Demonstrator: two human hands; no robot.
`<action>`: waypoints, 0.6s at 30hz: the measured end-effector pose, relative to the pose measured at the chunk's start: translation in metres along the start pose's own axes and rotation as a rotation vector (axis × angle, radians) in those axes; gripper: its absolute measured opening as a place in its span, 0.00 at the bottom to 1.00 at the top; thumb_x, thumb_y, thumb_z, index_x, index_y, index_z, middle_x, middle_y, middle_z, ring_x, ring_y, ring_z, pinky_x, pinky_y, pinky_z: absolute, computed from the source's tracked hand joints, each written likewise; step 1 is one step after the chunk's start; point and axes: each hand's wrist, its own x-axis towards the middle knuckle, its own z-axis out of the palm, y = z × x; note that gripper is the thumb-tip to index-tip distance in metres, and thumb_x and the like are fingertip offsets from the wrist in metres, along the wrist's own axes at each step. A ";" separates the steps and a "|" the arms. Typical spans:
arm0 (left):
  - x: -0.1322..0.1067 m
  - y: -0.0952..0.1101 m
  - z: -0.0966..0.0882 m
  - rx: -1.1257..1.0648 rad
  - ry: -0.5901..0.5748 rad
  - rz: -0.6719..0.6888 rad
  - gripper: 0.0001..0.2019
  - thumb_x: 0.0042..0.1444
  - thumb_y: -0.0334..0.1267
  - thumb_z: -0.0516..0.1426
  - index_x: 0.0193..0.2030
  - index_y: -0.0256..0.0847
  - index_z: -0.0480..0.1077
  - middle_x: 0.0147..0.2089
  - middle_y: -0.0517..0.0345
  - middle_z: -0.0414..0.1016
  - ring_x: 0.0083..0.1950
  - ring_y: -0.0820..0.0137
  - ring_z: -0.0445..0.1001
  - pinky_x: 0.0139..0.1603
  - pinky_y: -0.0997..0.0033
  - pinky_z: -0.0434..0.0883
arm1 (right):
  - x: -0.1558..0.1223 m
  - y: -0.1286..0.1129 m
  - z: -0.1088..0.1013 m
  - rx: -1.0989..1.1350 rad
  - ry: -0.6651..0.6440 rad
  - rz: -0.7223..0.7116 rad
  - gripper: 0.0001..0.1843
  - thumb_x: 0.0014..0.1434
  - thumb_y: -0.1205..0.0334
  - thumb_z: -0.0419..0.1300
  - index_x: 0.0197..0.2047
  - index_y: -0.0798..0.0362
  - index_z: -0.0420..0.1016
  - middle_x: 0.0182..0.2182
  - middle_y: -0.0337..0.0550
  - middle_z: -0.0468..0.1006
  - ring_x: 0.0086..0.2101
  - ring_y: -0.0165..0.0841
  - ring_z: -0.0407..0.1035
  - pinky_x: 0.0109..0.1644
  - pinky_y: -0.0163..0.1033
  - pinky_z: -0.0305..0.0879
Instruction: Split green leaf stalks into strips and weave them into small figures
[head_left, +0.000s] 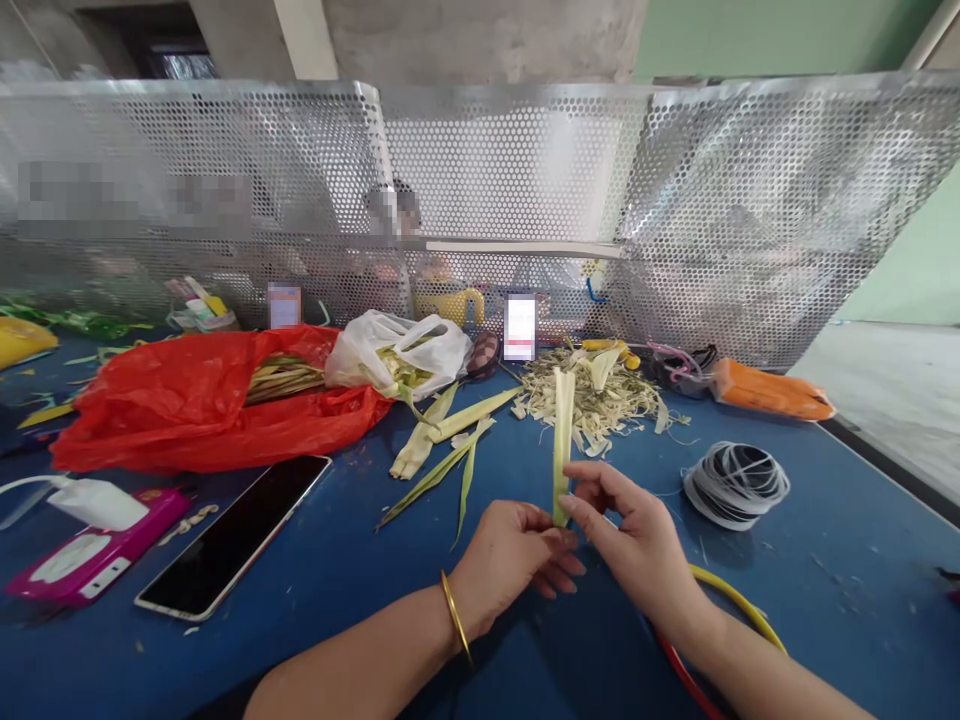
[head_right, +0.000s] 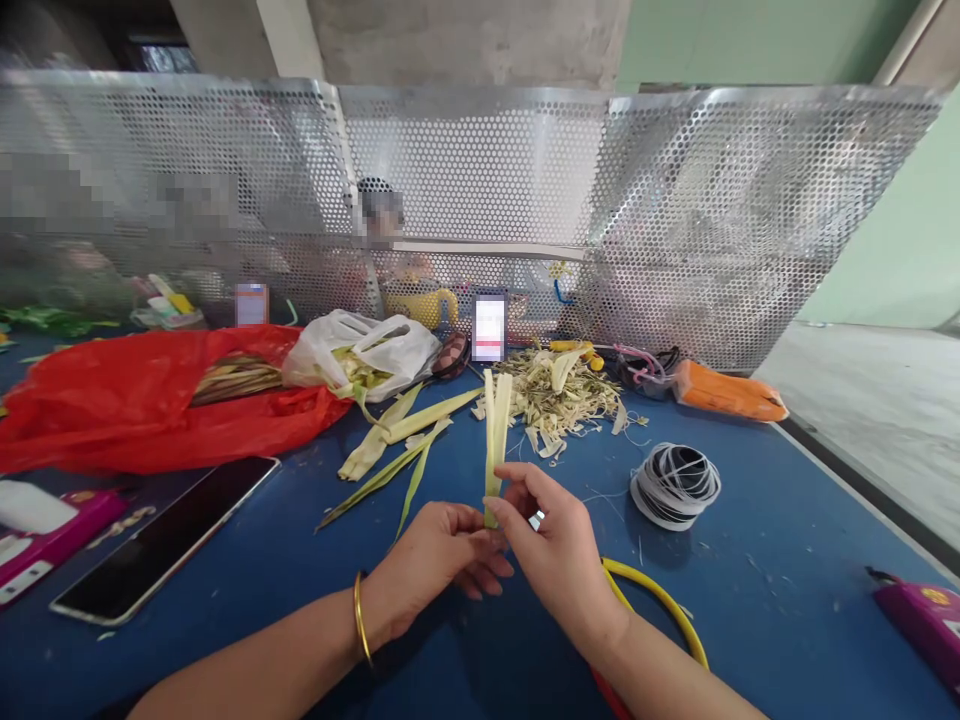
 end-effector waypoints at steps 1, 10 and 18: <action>0.000 -0.001 0.000 0.008 -0.002 0.009 0.14 0.48 0.45 0.63 0.29 0.33 0.72 0.27 0.51 0.78 0.23 0.73 0.74 0.23 0.77 0.65 | 0.000 0.000 0.001 -0.013 -0.007 -0.001 0.10 0.58 0.59 0.58 0.41 0.53 0.74 0.23 0.35 0.70 0.25 0.28 0.64 0.31 0.33 0.63; 0.000 -0.001 0.001 0.057 -0.001 0.018 0.15 0.48 0.47 0.62 0.28 0.33 0.72 0.26 0.51 0.77 0.24 0.71 0.74 0.24 0.75 0.65 | -0.001 0.002 0.002 -0.115 0.028 -0.073 0.07 0.58 0.63 0.56 0.27 0.51 0.66 0.25 0.36 0.69 0.28 0.29 0.64 0.32 0.33 0.61; 0.002 0.003 -0.009 -0.358 -0.153 -0.112 0.15 0.50 0.41 0.53 0.32 0.30 0.75 0.33 0.45 0.79 0.32 0.66 0.78 0.35 0.71 0.71 | -0.004 0.002 -0.002 -0.305 -0.004 -0.138 0.07 0.62 0.64 0.51 0.39 0.50 0.70 0.34 0.42 0.78 0.35 0.34 0.71 0.38 0.37 0.67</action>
